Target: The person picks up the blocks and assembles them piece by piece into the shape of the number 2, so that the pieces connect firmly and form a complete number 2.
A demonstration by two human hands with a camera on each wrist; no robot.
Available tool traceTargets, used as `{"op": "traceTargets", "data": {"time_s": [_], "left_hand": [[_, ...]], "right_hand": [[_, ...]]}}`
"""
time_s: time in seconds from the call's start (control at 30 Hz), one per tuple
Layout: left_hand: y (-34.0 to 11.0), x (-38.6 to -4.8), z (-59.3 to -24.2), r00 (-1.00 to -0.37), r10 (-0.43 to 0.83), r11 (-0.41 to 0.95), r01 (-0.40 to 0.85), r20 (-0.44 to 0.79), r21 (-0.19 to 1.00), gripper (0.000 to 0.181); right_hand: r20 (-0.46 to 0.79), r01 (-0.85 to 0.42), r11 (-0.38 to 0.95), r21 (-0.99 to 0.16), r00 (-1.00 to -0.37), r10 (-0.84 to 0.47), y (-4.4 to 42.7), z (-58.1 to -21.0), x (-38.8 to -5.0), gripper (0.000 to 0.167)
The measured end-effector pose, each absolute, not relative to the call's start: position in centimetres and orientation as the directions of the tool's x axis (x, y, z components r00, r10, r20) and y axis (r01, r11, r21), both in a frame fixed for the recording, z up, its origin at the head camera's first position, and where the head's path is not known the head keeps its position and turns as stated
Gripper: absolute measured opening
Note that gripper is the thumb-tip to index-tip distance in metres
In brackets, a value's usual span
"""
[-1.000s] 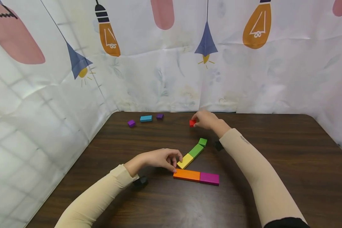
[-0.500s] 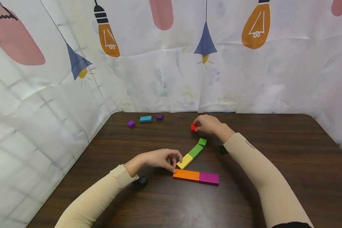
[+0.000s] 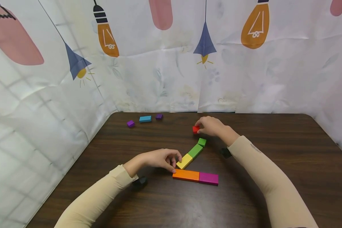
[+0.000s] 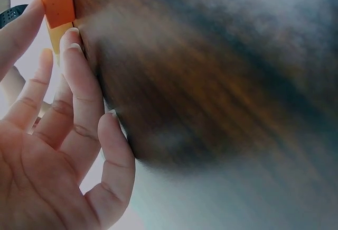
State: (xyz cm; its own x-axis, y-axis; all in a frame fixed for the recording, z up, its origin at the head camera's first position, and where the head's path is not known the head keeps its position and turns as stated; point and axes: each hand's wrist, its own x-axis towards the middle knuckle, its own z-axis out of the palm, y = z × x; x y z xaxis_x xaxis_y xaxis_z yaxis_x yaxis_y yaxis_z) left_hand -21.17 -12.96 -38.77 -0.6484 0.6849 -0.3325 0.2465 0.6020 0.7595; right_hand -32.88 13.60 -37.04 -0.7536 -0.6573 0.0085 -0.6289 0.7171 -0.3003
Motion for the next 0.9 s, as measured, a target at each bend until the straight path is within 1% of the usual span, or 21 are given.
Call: {"op": "traceTargets", "data": {"time_s": [0.9], "left_hand": [[-13.0, -21.2, -38.8, -0.649, 0.687, 0.597, 0.249, -0.326, 0.763, 0.032]], "right_hand": [[0.005, -0.619, 0.724, -0.303, -0.761, -0.649, 15.4, -37.7, -31.7, 0.034]]}}
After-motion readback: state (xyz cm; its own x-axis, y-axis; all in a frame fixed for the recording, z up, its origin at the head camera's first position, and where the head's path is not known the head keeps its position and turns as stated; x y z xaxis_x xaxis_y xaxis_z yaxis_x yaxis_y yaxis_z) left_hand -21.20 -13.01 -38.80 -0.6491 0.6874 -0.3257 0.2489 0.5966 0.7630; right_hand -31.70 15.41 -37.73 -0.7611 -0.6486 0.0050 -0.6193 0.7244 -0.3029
